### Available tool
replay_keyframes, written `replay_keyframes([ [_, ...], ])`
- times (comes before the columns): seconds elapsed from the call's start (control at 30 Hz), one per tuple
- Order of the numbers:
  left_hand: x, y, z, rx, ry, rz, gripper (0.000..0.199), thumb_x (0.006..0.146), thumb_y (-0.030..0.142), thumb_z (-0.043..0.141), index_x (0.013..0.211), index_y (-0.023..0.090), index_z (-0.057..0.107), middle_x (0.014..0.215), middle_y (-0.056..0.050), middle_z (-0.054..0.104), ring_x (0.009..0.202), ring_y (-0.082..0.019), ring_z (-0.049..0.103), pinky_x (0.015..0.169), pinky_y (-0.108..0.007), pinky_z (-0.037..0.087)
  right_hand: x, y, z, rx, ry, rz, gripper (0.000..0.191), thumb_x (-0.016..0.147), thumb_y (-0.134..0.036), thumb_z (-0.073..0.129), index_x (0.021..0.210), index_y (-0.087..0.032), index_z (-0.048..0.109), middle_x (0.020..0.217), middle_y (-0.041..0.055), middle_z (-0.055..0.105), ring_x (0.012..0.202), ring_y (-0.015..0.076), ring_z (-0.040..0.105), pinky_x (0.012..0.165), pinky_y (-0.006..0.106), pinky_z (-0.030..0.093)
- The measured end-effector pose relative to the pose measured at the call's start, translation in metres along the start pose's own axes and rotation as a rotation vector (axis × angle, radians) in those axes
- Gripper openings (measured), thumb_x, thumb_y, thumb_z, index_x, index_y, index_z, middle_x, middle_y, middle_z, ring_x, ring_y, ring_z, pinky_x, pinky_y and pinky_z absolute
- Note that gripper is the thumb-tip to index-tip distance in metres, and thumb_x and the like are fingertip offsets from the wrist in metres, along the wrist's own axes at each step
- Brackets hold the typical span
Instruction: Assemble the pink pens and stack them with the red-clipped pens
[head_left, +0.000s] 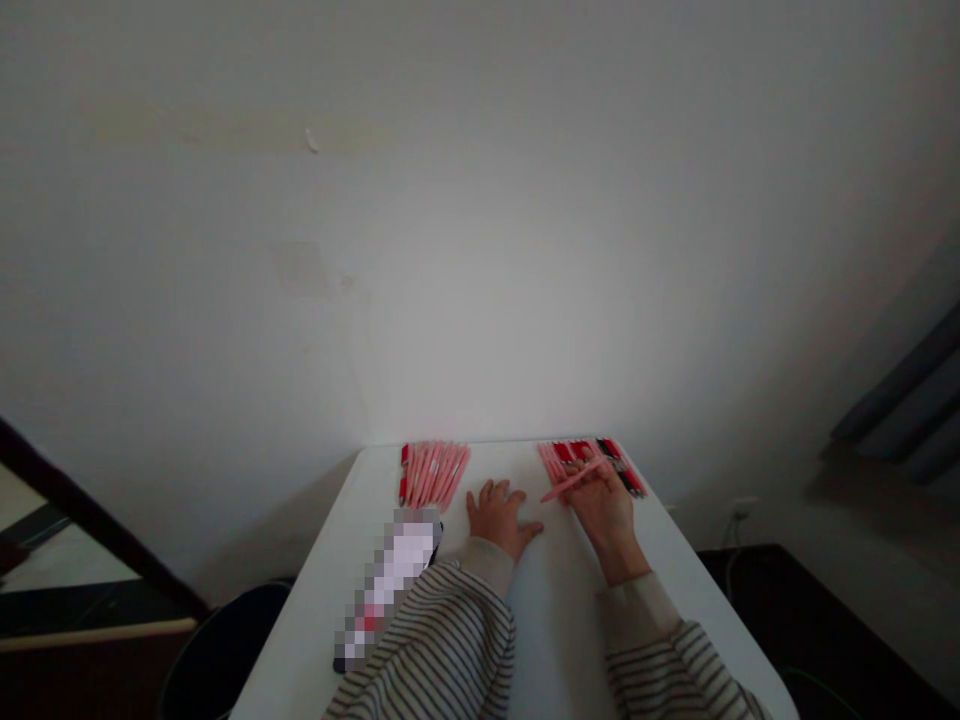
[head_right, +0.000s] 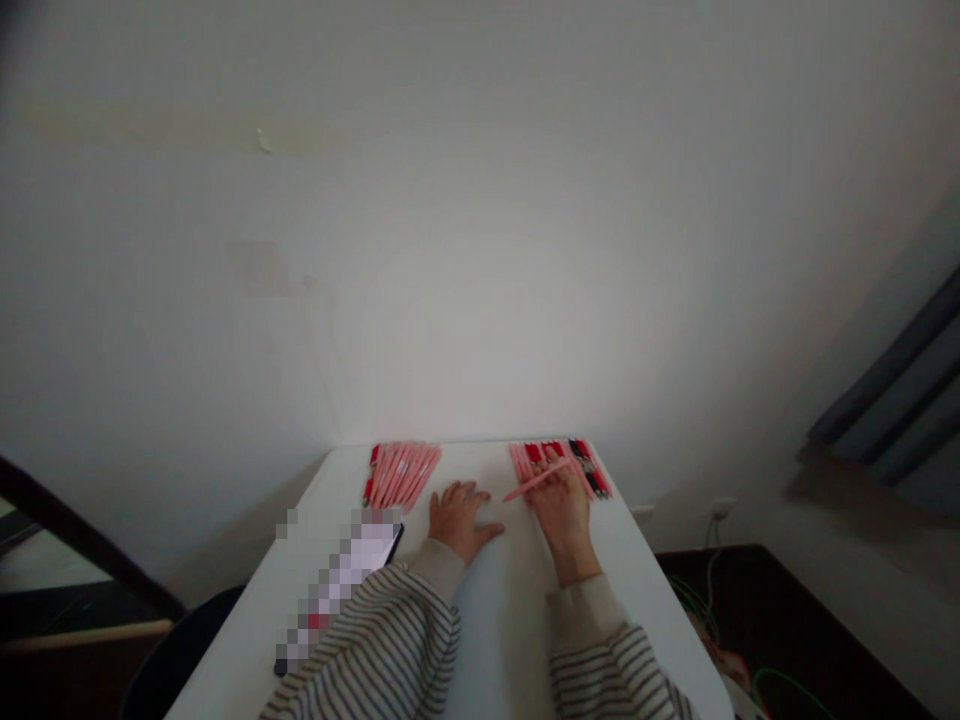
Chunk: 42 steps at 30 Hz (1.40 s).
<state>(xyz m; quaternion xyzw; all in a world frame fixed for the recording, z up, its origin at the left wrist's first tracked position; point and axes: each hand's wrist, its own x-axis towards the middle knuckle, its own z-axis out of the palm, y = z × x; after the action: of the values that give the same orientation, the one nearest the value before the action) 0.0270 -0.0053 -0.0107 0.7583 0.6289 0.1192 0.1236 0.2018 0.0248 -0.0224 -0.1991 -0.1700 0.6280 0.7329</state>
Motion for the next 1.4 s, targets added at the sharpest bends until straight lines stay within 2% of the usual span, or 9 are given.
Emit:
replay_keyframes([
  [0.13,0.003,0.000,-0.003,-0.023,-0.002,-0.031,0.056,0.068,0.055,0.064,0.119,0.033,0.056,0.138,-0.003,0.048,0.134,-0.027,0.033,0.111,-0.059,0.019,0.000,-0.003,-0.003,-0.111,-0.016,-0.033,0.027,0.069,-0.016,0.065,0.095,-0.023,0.061,0.077,-0.0027,0.066,0.073,0.0130,0.063,0.074,0.033,0.053],
  [0.23,0.004,0.000,-0.003,-0.058,0.057,-0.026,0.050,0.069,0.050,0.066,0.115,0.032,0.059,0.132,-0.002,0.053,0.128,-0.023,0.041,0.112,-0.054,0.023,-0.003,-0.004,0.000,-0.158,-0.029,-0.073,0.034,0.068,-0.014,0.068,0.100,-0.024,0.061,0.084,-0.0015,0.067,0.078,0.0140,0.065,0.075,0.033,0.054],
  [0.43,0.004,-0.002,-0.003,-0.139,0.182,0.010,0.040,0.072,0.041,0.067,0.110,0.030,0.062,0.124,-0.002,0.059,0.122,-0.022,0.047,0.112,-0.050,0.026,-0.009,-0.006,0.005,-0.263,0.019,-0.132,0.041,0.065,-0.019,0.075,0.104,-0.025,0.062,0.090,-0.0012,0.067,0.075,0.0126,0.064,0.062,0.027,0.055],
  [0.63,0.003,-0.002,-0.005,-0.195,0.232,0.022,0.034,0.075,0.042,0.064,0.106,0.029,0.065,0.120,-0.004,0.061,0.118,-0.021,0.050,0.110,-0.047,0.028,-0.013,-0.015,0.000,-0.576,0.050,-0.259,0.043,0.063,-0.029,0.077,0.105,-0.024,0.066,0.099,0.0021,0.068,0.077,0.0140,0.064,0.060,0.024,0.052],
  [0.73,0.005,-0.002,-0.003,-0.232,0.265,0.027,0.031,0.076,0.040,0.063,0.105,0.029,0.066,0.118,-0.002,0.062,0.116,-0.019,0.051,0.109,-0.043,0.031,-0.015,-0.018,0.001,-0.723,-0.007,-0.334,0.040,0.061,-0.024,0.078,0.100,-0.022,0.070,0.087,0.0022,0.069,0.070,0.0134,0.060,0.059,0.025,0.050],
  [0.87,0.007,-0.004,-0.004,-0.280,0.335,0.037,0.034,0.078,0.035,0.061,0.111,0.027,0.063,0.117,-0.003,0.061,0.114,-0.018,0.051,0.106,-0.038,0.036,-0.019,-0.012,0.006,-0.919,-0.139,-0.448,0.030,0.059,-0.019,0.079,0.088,-0.024,0.072,0.091,0.0032,0.067,0.075,0.0143,0.057,0.062,0.026,0.049],
  [1.1,0.009,-0.007,-0.007,-0.304,0.427,0.051,0.032,0.083,0.032,0.054,0.115,0.030,0.062,0.119,-0.003,0.058,0.114,-0.017,0.049,0.102,-0.035,0.039,-0.029,0.004,0.012,-1.028,-0.356,-0.378,0.023,0.067,-0.018,0.074,0.088,-0.028,0.072,0.088,0.0018,0.066,0.077,0.0144,0.057,0.068,0.026,0.047],
  [1.27,0.012,-0.011,0.000,-0.276,0.494,0.041,0.022,0.084,0.037,0.052,0.099,0.032,0.069,0.114,-0.002,0.060,0.111,-0.018,0.051,0.101,-0.039,0.039,-0.032,0.007,0.011,-1.085,-0.407,-0.346,0.020,0.070,-0.022,0.072,0.089,-0.029,0.072,0.090,0.0024,0.066,0.081,0.0157,0.058,0.068,0.026,0.048],
  [1.4,0.014,-0.015,0.003,-0.217,0.561,0.021,0.020,0.082,0.042,0.054,0.087,0.033,0.072,0.113,-0.001,0.060,0.111,-0.020,0.051,0.100,-0.041,0.037,-0.031,0.008,0.008,-1.184,-0.451,-0.396,0.019,0.075,-0.027,0.067,0.093,-0.029,0.071,0.091,0.0027,0.064,0.077,0.0148,0.058,0.064,0.026,0.049],
])
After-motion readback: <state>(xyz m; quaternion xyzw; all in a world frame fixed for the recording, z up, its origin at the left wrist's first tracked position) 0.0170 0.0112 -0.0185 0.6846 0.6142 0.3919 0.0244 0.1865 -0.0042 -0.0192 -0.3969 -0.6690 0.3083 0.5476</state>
